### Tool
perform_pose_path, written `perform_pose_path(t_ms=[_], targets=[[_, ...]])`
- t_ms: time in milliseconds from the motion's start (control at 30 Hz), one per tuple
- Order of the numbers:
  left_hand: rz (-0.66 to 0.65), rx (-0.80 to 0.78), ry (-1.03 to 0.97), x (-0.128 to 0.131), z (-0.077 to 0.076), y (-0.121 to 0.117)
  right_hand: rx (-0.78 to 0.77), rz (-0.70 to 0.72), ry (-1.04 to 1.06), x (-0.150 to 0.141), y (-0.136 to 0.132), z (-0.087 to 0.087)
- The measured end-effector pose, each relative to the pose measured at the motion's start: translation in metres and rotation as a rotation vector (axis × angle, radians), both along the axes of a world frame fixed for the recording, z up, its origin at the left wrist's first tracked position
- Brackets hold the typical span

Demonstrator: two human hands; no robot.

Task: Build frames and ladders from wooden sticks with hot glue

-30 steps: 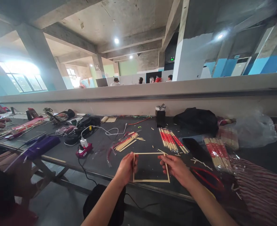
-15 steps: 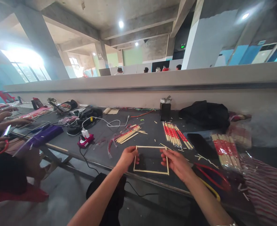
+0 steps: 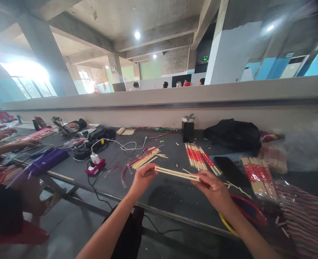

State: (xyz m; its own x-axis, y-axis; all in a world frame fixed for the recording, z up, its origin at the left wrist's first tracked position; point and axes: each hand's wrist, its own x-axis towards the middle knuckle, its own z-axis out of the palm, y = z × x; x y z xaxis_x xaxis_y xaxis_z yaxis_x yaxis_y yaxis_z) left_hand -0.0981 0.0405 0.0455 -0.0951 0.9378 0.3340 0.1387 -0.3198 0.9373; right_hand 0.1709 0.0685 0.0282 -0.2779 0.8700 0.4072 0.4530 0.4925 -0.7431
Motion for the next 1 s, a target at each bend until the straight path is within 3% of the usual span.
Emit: perform_pose_path(t_ms=[100,333,467,567,733,900,1000], targets=[[-0.043,0.069,0.16,-0.003,-0.012,-0.006,0.056,0.035,-0.138,0.008,-0.008,-0.009],[-0.235,0.03,0.407,-0.013,-0.043,-0.016,0.124,0.115,-0.368,0.021,-0.02,-0.041],[-0.279,0.045,0.503,-0.012,-0.043,-0.021,0.186,0.158,-0.504,0.024,-0.027,-0.047],[-0.265,0.072,0.494,-0.009,-0.039,-0.022,0.179,0.108,-0.535,0.022,-0.029,-0.046],[0.043,0.013,0.444,0.004,-0.042,-0.013,0.159,-0.06,-0.418,0.015,-0.019,-0.038],[0.302,-0.014,0.341,0.013,-0.047,-0.006,0.203,-0.108,-0.298,0.002,-0.011,-0.025],[0.404,-0.083,0.387,0.008,-0.051,-0.001,0.274,-0.146,-0.265,-0.004,-0.011,-0.029]])
